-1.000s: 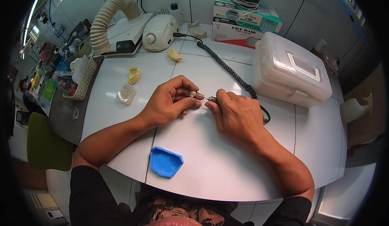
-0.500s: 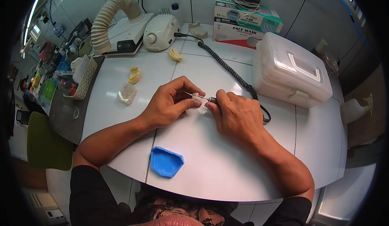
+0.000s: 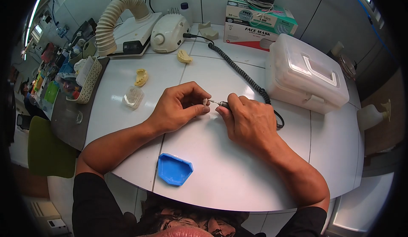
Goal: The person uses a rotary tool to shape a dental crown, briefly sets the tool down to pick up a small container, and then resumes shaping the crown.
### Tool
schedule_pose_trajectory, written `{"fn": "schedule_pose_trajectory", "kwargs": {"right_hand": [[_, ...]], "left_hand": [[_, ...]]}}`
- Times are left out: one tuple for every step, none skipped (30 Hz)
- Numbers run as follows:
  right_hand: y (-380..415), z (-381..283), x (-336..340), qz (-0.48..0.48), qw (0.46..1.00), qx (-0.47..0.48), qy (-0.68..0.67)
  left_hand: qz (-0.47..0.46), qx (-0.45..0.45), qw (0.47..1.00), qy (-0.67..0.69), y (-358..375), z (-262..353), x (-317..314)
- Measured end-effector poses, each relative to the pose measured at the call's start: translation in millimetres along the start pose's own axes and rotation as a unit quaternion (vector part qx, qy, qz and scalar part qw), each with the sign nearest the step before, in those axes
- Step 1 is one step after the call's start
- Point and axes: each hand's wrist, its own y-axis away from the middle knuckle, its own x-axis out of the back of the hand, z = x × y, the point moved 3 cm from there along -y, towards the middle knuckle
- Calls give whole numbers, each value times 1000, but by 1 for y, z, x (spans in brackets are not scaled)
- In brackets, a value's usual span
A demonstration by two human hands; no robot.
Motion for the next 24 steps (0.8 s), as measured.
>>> {"fn": "schedule_pose_trajectory", "kwargs": {"right_hand": [[0, 0, 0, 6, 1000, -3, -1], [0, 0, 0, 3, 1000, 0, -4], [0, 0, 0, 1, 1000, 3, -6], [0, 0, 1, -1, 1000, 6, -8], [-1, -1, 1, -3, 1000, 7, -7], [-1, -1, 1, -5, 1000, 8, -5], [-1, -1, 1, -6, 1000, 9, -3], [-1, -1, 1, -7, 1000, 7, 0], [-1, -1, 0, -7, 1000, 5, 3], [-1, -1, 0, -7, 1000, 3, 6], [-1, -1, 0, -8, 1000, 1, 8], [-1, -1, 0, -9, 1000, 0, 10], [-2, -2, 1, -11, 1000, -1, 11], [-2, -2, 1, -13, 1000, -2, 10], [-2, -2, 1, -15, 1000, -3, 9], [-2, -2, 2, -17, 1000, -4, 9], [-2, -2, 2, -16, 1000, -3, 9], [-2, -2, 1, -15, 1000, -3, 9], [-2, -3, 1, -14, 1000, -2, 9], [-2, -2, 1, -13, 1000, -2, 9], [-2, -2, 0, -13, 1000, -1, 9], [-2, -2, 0, -12, 1000, -1, 9], [-2, -2, 0, -11, 1000, -2, 10], [-2, -2, 0, -11, 1000, -4, 10]], "left_hand": [[-1, 2, 1000, -3, 0, 0, 0], [-1, 4, 1000, -6, 0, 0, 0], [-2, 6, 1000, -9, 0, 1, 0], [-3, 13, 1000, -16, 0, 1, 1], [-3, 20, 1000, -24, 0, 1, 1], [-5, 28, 999, -31, 0, 2, 1], [-8, 29, 999, -32, 0, 2, 1], [-11, 31, 999, -33, 0, 2, 1], [-14, 32, 999, -34, 0, 3, 1], [-13, 32, 999, -36, 0, 3, 1], [-12, 31, 999, -38, 0, 3, 0], [-12, 31, 999, -40, 0, 3, 0], [-11, 30, 999, -39, 0, 3, 0], [-10, 29, 999, -39, 0, 3, 0], [-10, 28, 999, -39, 0, 3, 0], [-10, 28, 999, -38, 0, 3, 0], [-10, 29, 999, -38, 0, 3, 0], [-10, 29, 999, -38, 0, 3, 0], [-10, 28, 999, -38, 0, 2, 0], [-10, 28, 999, -38, 0, 2, 1], [-9, 28, 999, -38, 0, 2, 1], [-6, 24, 999, -45, 0, 2, 1], [-3, 20, 998, -53, 0, 2, 1], [0, 16, 998, -61, 0, 2, 1]]}}
